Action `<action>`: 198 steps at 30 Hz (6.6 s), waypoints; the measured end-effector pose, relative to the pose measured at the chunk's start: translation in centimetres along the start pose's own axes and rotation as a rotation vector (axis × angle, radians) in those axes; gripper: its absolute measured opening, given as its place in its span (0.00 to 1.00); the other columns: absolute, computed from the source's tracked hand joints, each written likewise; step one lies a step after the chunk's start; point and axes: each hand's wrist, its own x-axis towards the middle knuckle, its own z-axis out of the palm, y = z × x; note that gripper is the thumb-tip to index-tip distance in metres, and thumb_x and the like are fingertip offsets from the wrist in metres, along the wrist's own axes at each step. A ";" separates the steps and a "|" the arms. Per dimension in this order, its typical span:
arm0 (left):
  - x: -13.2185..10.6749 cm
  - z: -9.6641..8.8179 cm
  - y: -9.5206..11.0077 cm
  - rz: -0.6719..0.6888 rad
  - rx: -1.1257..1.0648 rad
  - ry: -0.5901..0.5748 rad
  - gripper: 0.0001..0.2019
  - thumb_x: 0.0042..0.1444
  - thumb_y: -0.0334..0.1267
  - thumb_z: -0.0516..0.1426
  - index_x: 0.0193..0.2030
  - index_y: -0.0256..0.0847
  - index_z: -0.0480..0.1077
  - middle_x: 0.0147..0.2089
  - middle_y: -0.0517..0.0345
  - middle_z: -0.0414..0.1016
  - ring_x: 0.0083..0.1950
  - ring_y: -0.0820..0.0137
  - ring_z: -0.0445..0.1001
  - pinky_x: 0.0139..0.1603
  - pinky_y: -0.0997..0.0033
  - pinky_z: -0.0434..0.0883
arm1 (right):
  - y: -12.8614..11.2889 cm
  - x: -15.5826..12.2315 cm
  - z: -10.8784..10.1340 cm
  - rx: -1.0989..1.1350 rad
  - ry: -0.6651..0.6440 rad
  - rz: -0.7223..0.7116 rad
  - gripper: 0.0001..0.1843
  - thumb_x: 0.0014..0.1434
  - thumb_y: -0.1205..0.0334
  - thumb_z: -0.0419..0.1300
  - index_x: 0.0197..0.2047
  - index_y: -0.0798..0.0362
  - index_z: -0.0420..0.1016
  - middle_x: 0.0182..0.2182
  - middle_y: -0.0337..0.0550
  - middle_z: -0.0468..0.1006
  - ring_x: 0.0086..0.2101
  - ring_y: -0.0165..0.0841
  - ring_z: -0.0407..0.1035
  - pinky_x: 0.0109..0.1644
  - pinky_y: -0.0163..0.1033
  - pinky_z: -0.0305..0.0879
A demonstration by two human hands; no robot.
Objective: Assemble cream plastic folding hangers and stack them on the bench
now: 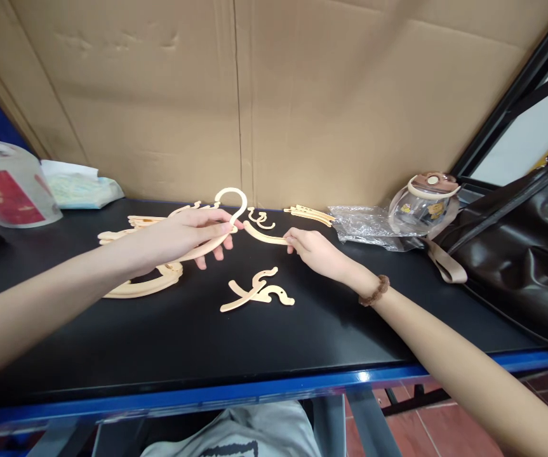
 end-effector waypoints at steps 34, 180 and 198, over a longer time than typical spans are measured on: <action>0.1 -0.9 -0.9 -0.037 -0.404 -0.322 0.15 0.55 0.49 0.59 0.48 0.48 0.76 0.54 0.54 0.76 0.45 0.65 0.78 0.32 0.76 0.75 | -1.4 -0.5 -2.3 0.242 -0.092 -0.040 0.22 0.62 0.44 0.51 0.33 0.53 0.74 0.30 0.40 0.71 0.32 0.32 0.61 0.37 0.38 0.55; -0.8 1.7 -0.7 0.186 0.748 0.145 0.23 0.64 0.51 0.42 0.23 0.41 0.62 0.23 0.59 0.68 0.26 0.68 0.67 0.28 0.69 0.53 | -1.1 -0.4 -1.3 -0.173 -0.029 -0.237 0.16 0.65 0.54 0.53 0.50 0.47 0.76 0.31 0.40 0.73 0.34 0.33 0.64 0.43 0.41 0.56; 0.1 2.7 -2.7 0.392 0.729 0.123 0.25 0.62 0.59 0.43 0.24 0.41 0.58 0.25 0.59 0.68 0.26 0.68 0.67 0.26 0.70 0.55 | -1.9 -0.8 -1.3 0.156 -0.088 -0.163 0.17 0.63 0.49 0.55 0.48 0.48 0.78 0.29 0.39 0.70 0.32 0.31 0.61 0.38 0.38 0.58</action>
